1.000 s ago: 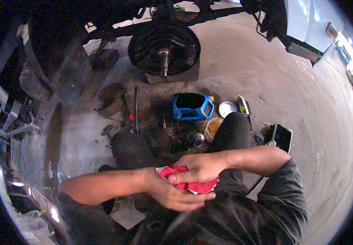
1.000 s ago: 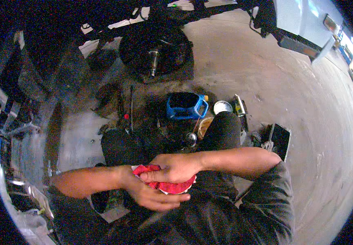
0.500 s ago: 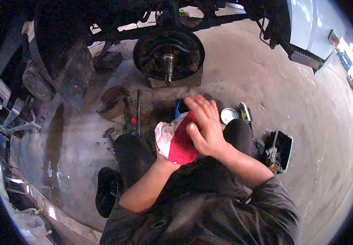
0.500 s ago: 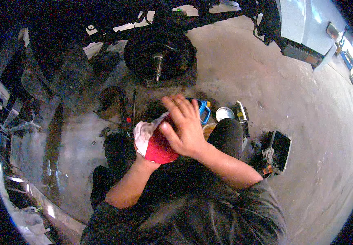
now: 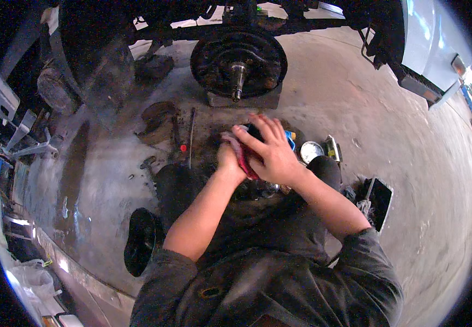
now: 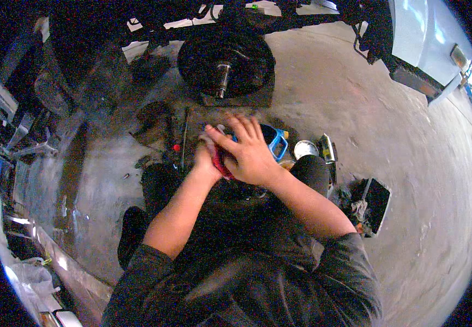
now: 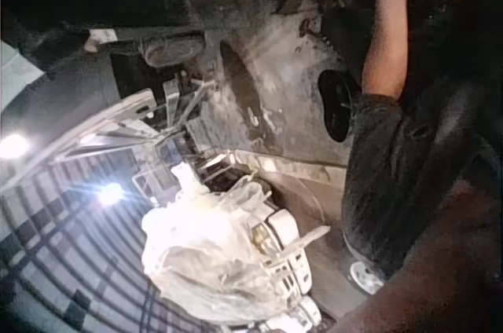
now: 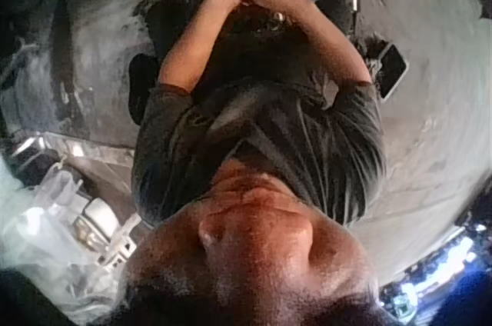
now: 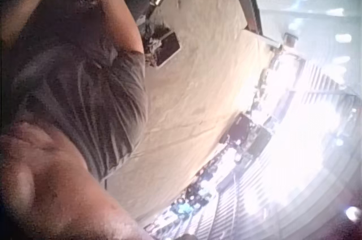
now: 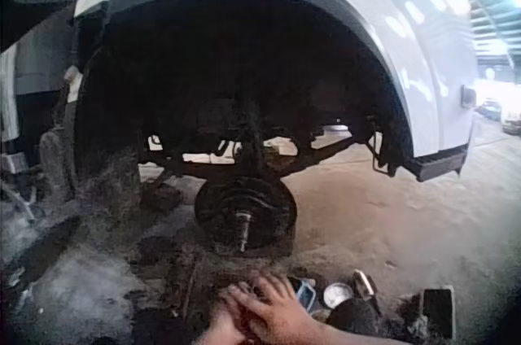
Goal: The person sits on the floor and works on a vehicle's wheel hub. They clean their hands with a cloth, put on gloves, and apply grease to the wheel hub components.
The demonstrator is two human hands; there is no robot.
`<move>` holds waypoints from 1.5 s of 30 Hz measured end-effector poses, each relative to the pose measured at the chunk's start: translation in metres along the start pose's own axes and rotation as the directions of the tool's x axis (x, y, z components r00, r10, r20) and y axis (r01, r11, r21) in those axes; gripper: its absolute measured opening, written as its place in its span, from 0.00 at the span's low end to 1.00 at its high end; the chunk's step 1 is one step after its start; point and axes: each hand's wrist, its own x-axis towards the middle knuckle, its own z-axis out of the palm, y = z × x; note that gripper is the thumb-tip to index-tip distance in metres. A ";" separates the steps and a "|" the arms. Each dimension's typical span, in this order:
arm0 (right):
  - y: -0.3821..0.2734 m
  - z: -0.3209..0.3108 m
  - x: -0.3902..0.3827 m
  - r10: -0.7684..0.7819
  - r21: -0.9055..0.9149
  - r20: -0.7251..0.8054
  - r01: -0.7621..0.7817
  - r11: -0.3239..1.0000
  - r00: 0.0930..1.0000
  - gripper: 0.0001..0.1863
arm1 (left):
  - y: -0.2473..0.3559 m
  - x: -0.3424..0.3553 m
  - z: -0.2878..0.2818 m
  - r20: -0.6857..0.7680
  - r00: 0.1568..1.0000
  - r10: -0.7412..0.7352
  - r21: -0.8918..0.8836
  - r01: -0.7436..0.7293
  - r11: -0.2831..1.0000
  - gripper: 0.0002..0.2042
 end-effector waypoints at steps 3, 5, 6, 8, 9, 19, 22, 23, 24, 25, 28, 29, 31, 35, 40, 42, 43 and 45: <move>0.013 0.015 -0.009 0.025 -0.312 0.009 -0.021 0.950 1.000 0.34 | -0.001 -0.017 0.001 0.036 0.952 0.304 0.122 -0.307 0.944 0.24; 0.017 0.045 -0.022 0.100 -0.341 0.046 -0.079 0.937 0.994 0.33 | -0.055 -0.021 0.025 0.020 0.793 0.608 0.486 -0.539 0.687 0.23; 0.010 0.054 -0.023 0.082 -0.276 -0.015 -0.083 0.958 0.997 0.33 | -0.059 -0.010 0.016 -0.073 0.657 0.750 0.533 -0.610 0.586 0.20; 0.018 0.053 -0.018 0.082 -0.552 0.249 0.072 0.830 0.965 0.32 | -0.042 0.009 0.020 -0.291 0.876 0.384 0.365 -0.269 0.891 0.14; 0.021 0.056 -0.018 0.010 -0.510 0.264 0.131 0.850 0.964 0.31 | -0.037 0.024 0.001 -0.462 0.845 0.269 0.460 -0.031 0.888 0.11; 0.034 0.008 -0.026 -0.243 0.138 0.167 0.221 0.965 0.956 0.25 | -0.003 0.030 -0.041 -0.043 0.977 0.211 0.206 -0.198 0.958 0.25; 0.021 -0.021 -0.037 -0.061 0.657 0.359 -0.206 0.726 0.931 0.45 | 0.012 -0.042 -0.002 0.460 0.776 0.431 0.592 -0.630 0.503 0.33; 0.014 -0.030 -0.040 -0.047 0.759 0.460 -0.365 0.540 0.887 0.50 | 0.009 -0.065 0.011 0.550 0.803 0.230 0.745 -0.596 0.300 0.29; 0.004 -0.036 -0.039 -0.116 0.774 0.510 -0.395 0.496 0.852 0.52 | 0.008 -0.089 0.022 0.609 0.792 0.023 0.791 -0.610 0.042 0.29; -0.009 -0.043 -0.036 -0.200 0.787 0.550 -0.424 0.448 0.811 0.55 | 0.003 -0.100 0.015 0.626 0.779 -0.029 0.778 -0.627 -0.032 0.26; -0.028 -0.065 -0.030 -0.360 0.761 0.632 -0.463 0.455 0.686 0.56 | -0.001 -0.114 0.008 0.698 0.695 -0.172 0.640 -0.713 -0.285 0.16; -0.033 -0.072 -0.029 -0.390 0.745 0.649 -0.442 0.499 0.653 0.56 | 0.000 -0.123 0.014 0.758 0.631 -0.163 0.599 -0.773 -0.210 0.12; -0.042 -0.075 -0.048 -0.418 0.654 0.612 -0.133 0.744 0.672 0.54 | 0.000 -0.140 0.006 0.714 0.633 -0.301 0.606 -0.773 -0.188 0.13; -0.046 -0.093 -0.036 -0.715 0.438 0.556 0.581 0.686 0.425 0.35 | 0.016 -0.159 0.023 0.501 0.722 -0.477 0.769 -0.624 -0.137 0.20; -0.031 -0.105 -0.020 -0.905 0.076 0.263 0.928 0.365 0.335 0.36 | 0.025 -0.164 0.038 0.546 0.678 -0.492 0.791 -0.611 0.036 0.15; -0.004 -0.118 -0.022 -0.792 0.067 0.056 0.789 0.611 0.608 0.36 | 0.045 -0.171 0.027 0.467 0.734 -0.494 0.873 -0.472 0.125 0.13; 0.014 -0.124 -0.018 -0.707 0.087 -0.074 0.710 0.698 0.704 0.36 | 0.060 -0.175 0.000 0.346 0.844 -0.409 0.934 -0.354 0.059 0.07; 0.013 -0.134 -0.021 -0.506 0.287 -0.051 0.498 0.818 0.861 0.43 | 0.064 -0.168 -0.014 0.528 0.837 -0.140 0.845 -0.534 -0.007 0.10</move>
